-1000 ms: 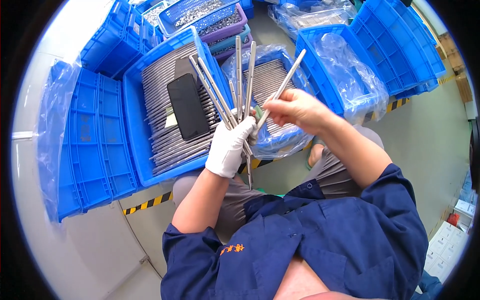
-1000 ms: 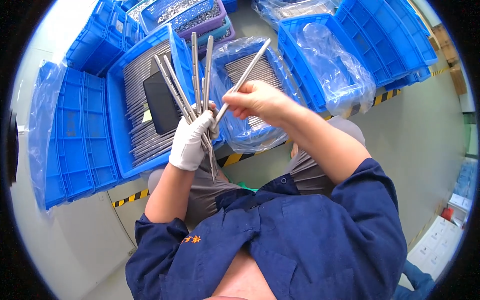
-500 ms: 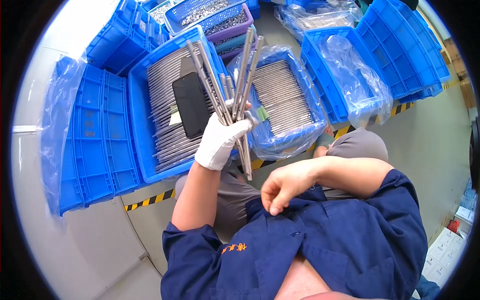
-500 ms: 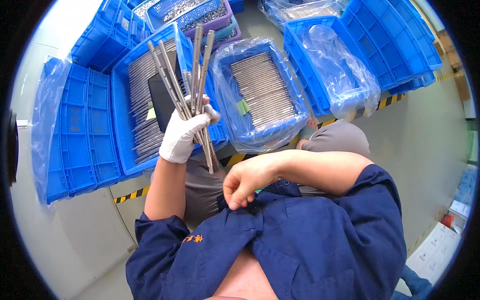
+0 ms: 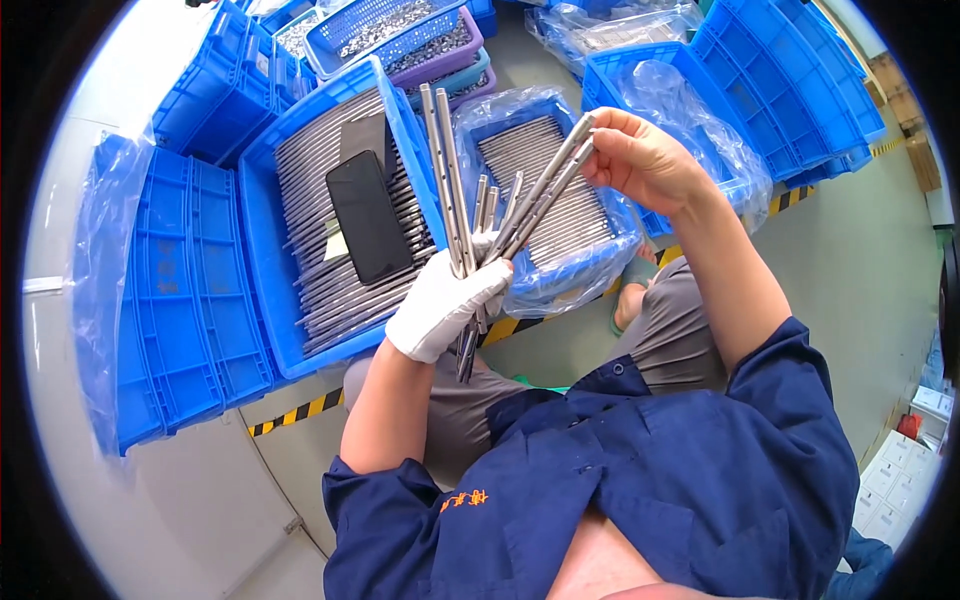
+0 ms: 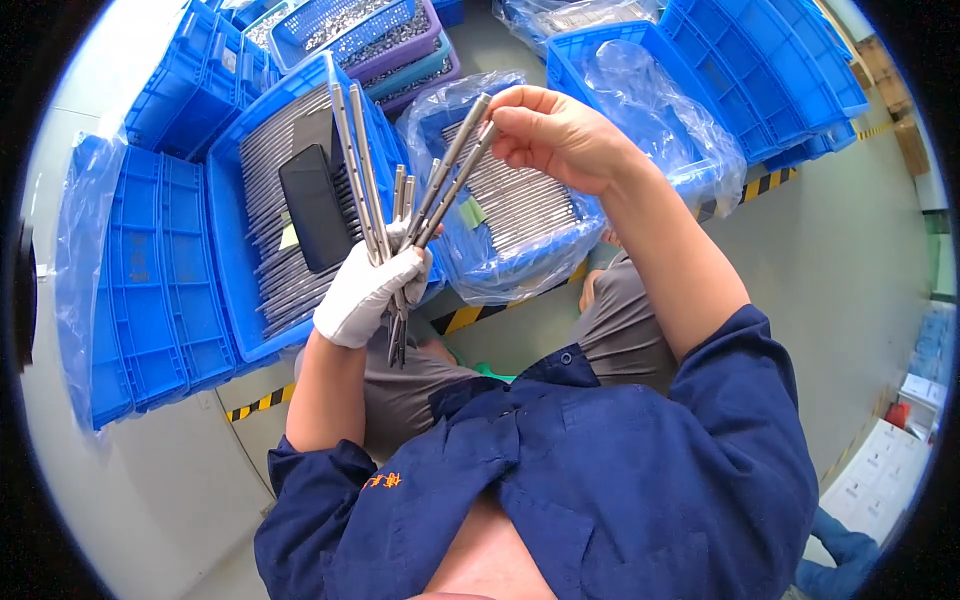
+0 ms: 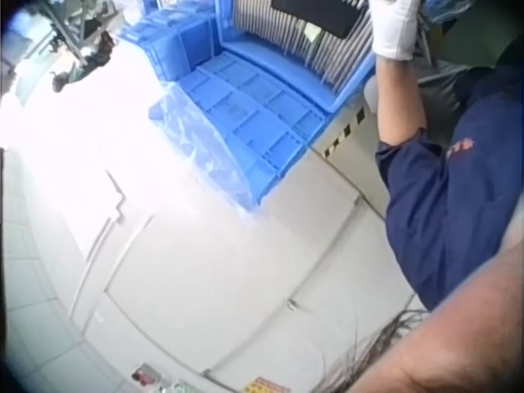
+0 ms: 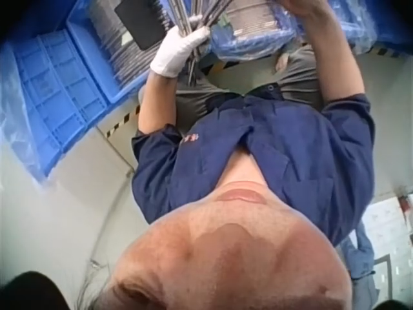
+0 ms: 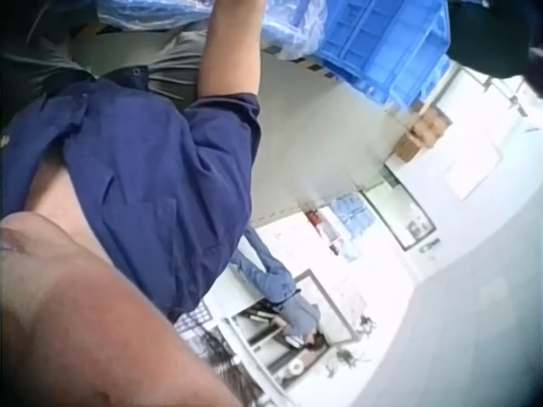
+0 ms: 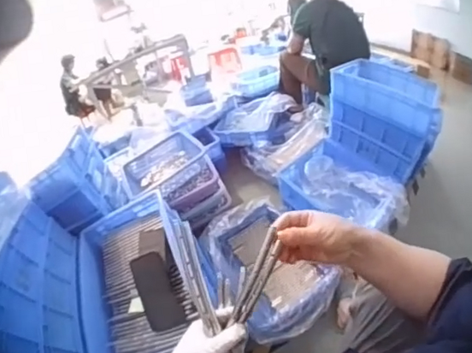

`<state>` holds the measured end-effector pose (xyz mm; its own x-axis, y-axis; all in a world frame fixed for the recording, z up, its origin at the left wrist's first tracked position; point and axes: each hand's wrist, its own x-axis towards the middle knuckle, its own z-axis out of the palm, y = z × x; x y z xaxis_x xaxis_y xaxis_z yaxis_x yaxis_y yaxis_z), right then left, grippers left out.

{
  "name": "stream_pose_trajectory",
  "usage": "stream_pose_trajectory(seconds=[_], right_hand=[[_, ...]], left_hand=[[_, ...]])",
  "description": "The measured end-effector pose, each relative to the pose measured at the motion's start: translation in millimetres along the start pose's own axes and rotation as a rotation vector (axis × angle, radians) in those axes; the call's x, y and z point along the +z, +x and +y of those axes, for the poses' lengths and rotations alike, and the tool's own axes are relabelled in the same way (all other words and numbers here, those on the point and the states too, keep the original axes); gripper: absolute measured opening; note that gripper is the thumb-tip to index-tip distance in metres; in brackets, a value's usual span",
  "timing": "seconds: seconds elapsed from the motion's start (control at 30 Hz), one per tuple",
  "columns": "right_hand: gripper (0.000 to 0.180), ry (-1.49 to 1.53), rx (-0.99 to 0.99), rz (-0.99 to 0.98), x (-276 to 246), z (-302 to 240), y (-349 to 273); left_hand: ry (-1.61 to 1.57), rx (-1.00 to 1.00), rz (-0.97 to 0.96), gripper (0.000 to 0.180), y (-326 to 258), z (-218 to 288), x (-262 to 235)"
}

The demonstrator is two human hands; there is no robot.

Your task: Sorting and inspecting metal rods from blue industrial crates in a factory setting.

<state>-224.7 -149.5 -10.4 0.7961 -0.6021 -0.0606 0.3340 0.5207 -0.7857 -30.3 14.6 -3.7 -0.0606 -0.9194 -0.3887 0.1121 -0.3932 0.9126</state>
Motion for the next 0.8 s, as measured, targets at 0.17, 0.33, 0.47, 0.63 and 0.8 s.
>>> stream_pose_trajectory(seconds=[0.17,0.33,0.47,0.63,0.8], right_hand=[[0.013,-0.348,-0.062,-0.016,11.6,-8.2,-5.0],[0.024,-0.729,-0.447,0.395,32.1,19.6,-6.0],[0.024,-1.261,-0.794,0.514,44.5,34.6,-1.8],[0.024,-1.283,-0.691,0.448,42.9,23.8,-0.9],[0.024,-0.720,-0.166,0.074,16.5,-17.1,-6.4]], left_hand=[[-0.020,-0.044,-0.002,0.034,-3.0,0.4,-0.8],[-0.099,-0.005,0.021,0.015,0.8,-4.1,8.0],[-0.172,0.001,0.058,0.015,1.1,-8.6,14.7],[-0.212,0.008,0.073,0.022,0.2,-11.0,16.8],[-0.156,-0.025,0.008,0.033,-0.5,-5.0,6.4]])
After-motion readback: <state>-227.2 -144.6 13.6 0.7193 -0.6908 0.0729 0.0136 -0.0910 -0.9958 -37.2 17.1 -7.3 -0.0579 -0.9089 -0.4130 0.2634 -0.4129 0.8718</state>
